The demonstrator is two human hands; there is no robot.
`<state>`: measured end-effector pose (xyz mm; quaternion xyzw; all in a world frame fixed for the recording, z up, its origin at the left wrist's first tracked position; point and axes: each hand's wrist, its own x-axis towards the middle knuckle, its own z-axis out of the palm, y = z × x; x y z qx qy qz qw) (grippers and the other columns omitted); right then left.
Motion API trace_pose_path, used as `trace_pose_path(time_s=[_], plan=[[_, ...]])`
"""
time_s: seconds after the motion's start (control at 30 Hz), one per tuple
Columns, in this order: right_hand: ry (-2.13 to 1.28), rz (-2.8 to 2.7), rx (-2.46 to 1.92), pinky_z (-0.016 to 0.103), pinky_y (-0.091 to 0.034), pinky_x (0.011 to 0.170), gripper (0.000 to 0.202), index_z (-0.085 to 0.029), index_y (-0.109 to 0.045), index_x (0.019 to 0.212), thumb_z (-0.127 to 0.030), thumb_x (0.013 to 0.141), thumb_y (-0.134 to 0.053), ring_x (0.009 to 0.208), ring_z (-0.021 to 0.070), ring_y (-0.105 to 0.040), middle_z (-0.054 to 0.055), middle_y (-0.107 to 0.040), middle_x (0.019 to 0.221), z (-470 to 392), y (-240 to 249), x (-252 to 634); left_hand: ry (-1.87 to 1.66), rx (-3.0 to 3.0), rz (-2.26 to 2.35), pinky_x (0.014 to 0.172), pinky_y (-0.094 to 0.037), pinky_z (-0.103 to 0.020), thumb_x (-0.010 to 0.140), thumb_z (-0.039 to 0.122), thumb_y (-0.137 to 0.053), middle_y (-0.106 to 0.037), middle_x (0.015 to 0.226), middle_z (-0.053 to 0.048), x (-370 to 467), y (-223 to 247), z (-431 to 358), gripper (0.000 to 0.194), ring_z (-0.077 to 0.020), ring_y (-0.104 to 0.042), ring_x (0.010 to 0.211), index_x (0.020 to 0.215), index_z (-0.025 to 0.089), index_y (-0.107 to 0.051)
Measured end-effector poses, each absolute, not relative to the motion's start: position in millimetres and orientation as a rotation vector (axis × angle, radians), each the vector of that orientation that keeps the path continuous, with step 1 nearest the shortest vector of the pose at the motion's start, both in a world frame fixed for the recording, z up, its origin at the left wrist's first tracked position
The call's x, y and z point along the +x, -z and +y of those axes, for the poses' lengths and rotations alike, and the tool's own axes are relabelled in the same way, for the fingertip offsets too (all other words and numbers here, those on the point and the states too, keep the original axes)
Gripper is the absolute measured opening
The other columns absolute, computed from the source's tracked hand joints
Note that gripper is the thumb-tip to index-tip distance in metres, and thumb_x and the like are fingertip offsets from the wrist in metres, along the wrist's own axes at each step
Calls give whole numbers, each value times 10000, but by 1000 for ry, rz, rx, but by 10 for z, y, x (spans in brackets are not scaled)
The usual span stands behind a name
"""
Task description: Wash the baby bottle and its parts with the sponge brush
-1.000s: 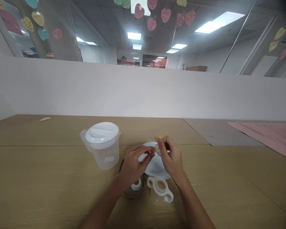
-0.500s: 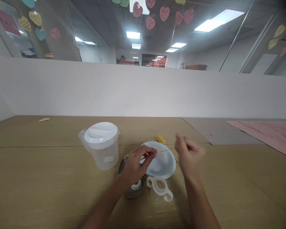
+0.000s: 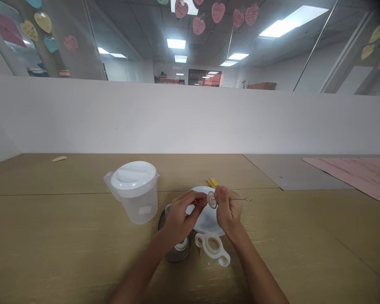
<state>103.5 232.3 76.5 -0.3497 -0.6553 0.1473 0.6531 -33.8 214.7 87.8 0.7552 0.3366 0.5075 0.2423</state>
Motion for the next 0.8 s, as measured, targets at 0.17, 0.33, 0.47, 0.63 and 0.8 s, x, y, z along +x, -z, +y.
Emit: trace_pose_path(time_s=[0.17, 0.33, 0.47, 0.63, 0.8], plan=[[-545, -1406, -845, 257, -223, 427, 577, -212, -280, 473, -598, 901, -310, 421, 86, -270, -44, -266, 446, 2303, -862, 1147, -1419, 2100, 919, 666, -497, -196, 867, 228, -526, -673, 849, -23, -315, -888, 2081, 137, -111, -599, 723, 906, 204, -655], [-624, -1102, -655, 241, -169, 365, 598, -217, -236, 446, -613, 849, -431, 356, 66, -202, -67, -191, 410, 2346, -1080, 1396, -1381, 2148, 907, 661, -499, -186, 866, 213, -530, -680, 830, -17, -322, -873, 2075, 153, -104, -611, 715, 926, 210, -671], [-398, -719, -628, 270, -116, 363, 566, -229, -246, 449, -582, 836, -461, 349, 72, -178, -52, -164, 429, 2336, -1056, 2241, -1312, 2036, 1110, 686, -515, -228, 852, 277, -543, -692, 839, -35, -516, -824, 2219, 179, -138, -634, 755, 925, 199, -687], [-128, -515, -768, 373, -97, 391, 540, -267, -287, 405, -546, 817, -497, 386, 112, -207, -13, -155, 462, 2209, -843, 3174, -1211, 1824, 1145, 715, -544, -265, 837, 391, -555, -694, 1021, -69, -587, -777, 2378, 285, -192, -651, 912, 1004, 188, -667], [-303, -518, -877, 312, -173, 365, 452, -249, -316, 446, -438, 776, -561, 383, 99, -250, -33, -240, 464, 2390, -843, 2978, -1258, 1981, 1148, 757, -531, -277, 849, 365, -542, -699, 1007, -48, -392, -681, 2478, 237, -187, -641, 941, 971, 208, -671]])
